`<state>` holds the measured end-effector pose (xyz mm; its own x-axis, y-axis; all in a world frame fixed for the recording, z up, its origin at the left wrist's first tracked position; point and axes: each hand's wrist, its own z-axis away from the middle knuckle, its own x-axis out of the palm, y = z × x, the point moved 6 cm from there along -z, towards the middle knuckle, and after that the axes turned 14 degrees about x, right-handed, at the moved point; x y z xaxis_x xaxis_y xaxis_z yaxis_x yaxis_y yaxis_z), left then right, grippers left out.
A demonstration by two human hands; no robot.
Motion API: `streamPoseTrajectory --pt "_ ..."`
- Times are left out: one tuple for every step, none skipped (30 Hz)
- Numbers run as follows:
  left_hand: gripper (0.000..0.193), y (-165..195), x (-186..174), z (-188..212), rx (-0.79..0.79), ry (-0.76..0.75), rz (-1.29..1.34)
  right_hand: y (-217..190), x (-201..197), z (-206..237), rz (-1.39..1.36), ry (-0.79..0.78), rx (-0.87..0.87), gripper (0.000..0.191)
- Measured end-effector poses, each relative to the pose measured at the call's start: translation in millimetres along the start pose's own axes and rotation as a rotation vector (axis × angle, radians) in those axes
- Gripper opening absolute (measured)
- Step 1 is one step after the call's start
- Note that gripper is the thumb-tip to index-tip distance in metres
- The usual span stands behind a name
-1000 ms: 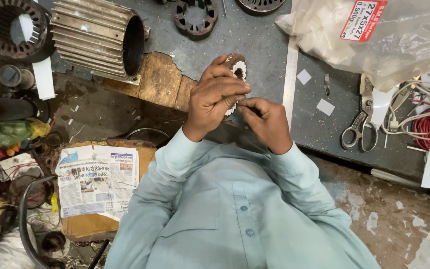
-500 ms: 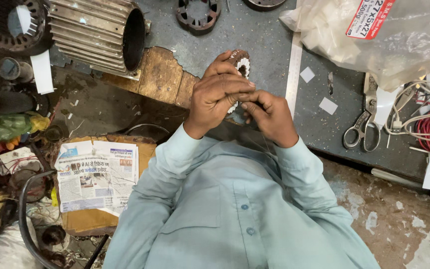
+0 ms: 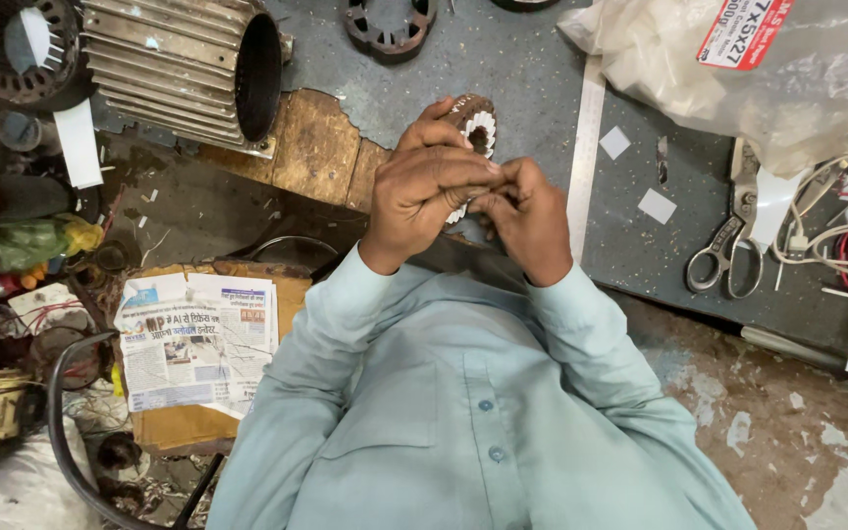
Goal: The person assembles small white paper pieces into the slots of a circular metal motor stator. They handle the stator, cut paper strips, and insert the pieces one by one into the slots.
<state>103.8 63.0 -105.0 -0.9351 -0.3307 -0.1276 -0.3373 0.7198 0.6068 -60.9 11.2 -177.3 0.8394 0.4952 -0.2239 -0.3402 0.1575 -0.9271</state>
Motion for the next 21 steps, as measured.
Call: streamPoseTrajectory --pt "0.015 0.5 -0.5 0.3 0.002 0.002 0.006 -0.1 -1.4 2.1 -0.037 0.038 0.002 0.017" --pt "0.015 0.4 -1.1 0.3 0.0 -0.001 0.005 -2.6 -1.7 5.4 -0.004 0.046 -0.028 0.013" --pt "0.016 0.5 -1.6 1.0 -0.003 -0.001 0.003 -4.9 -3.3 10.9 0.029 0.053 -0.059 0.01" --pt "0.016 0.4 -2.6 1.4 -0.005 0.0 0.0 -7.8 -4.3 15.0 0.064 0.058 -0.09 0.009" --pt "0.016 -0.2 -3.4 1.6 -0.007 0.01 0.003 -10.4 -5.1 16.9 0.084 0.073 -0.111 0.009" --pt "0.016 -1.0 -4.1 1.8 -0.012 0.019 0.006 -12.8 -4.6 19.1 0.103 0.087 -0.129 0.009" --pt "0.016 -0.9 -3.8 2.8 -0.017 0.025 0.011 -14.5 -3.8 21.9 0.12 0.105 -0.145 0.01" --pt "0.017 -1.1 -3.2 3.1 -0.018 0.023 0.015 -18.7 -2.4 23.1 0.152 0.112 -0.195 0.01" --pt "0.017 -1.7 -2.5 2.5 -0.016 0.022 0.019 -23.6 -1.5 22.6 0.184 0.121 -0.248 0.011" --pt "0.017 -2.0 -1.8 1.8 -0.014 0.02 0.024 -28.6 -0.7 23.1 0.217 0.129 -0.301 0.011" --pt "0.016 -1.3 -1.6 1.5 -0.004 0.022 0.025 -29.1 0.5 22.9 0.217 0.13 -0.284 0.011" --pt "0.015 -0.6 -1.9 0.5 0.008 0.024 0.026 -29.6 2.5 21.9 0.218 0.133 -0.27 0.011" --pt "0.014 -0.1 -0.3 -1.5 0.022 0.026 0.036 -29.6 0.2 21.6 0.223 0.142 -0.253 0.011" --pt "0.014 0.5 -0.3 -2.5 0.015 0.022 0.03 -30.8 -6.5 22.9 0.276 0.16 -0.271 0.012" --pt "0.015 2.5 -2.2 -2.4 0.01 0.014 0.027 -30.4 -16.2 23.1 0.329 0.183 -0.288 0.012" --pt "0.015 4.3 -0.7 -2.8 0.004 0.004 0.025 -28.4 -25.1 23.0 0.38 0.207 -0.301 0.013" --pt "0.015 5.4 4.1 -3.7 0.0 -0.01 0.026 -27.9 -43.9 21.5 0.459 0.31 -0.325 0.011" --pt "0.015 6.1 6.7 -5.3 -0.001 -0.023 0.018 -29.2 -67.7 17.7 0.534 0.407 -0.353 0.009" --pt "0.015 6.8 6.5 -7.3 -0.001 -0.032 -0.002 -31.1 -88.2 11.3 0.607 0.473 -0.377 0.012" --pt "0.016 7.4 8.2 -9.8 -0.001 -0.049 0.002 -33.0 -104.8 6.8 0.674 0.533 -0.405 0.015" --pt "0.016 8.1 12.0 -12.5 0.0 -0.064 -0.004 -32.2 -113.5 3.1 0.764 0.556 -0.41 0.022"
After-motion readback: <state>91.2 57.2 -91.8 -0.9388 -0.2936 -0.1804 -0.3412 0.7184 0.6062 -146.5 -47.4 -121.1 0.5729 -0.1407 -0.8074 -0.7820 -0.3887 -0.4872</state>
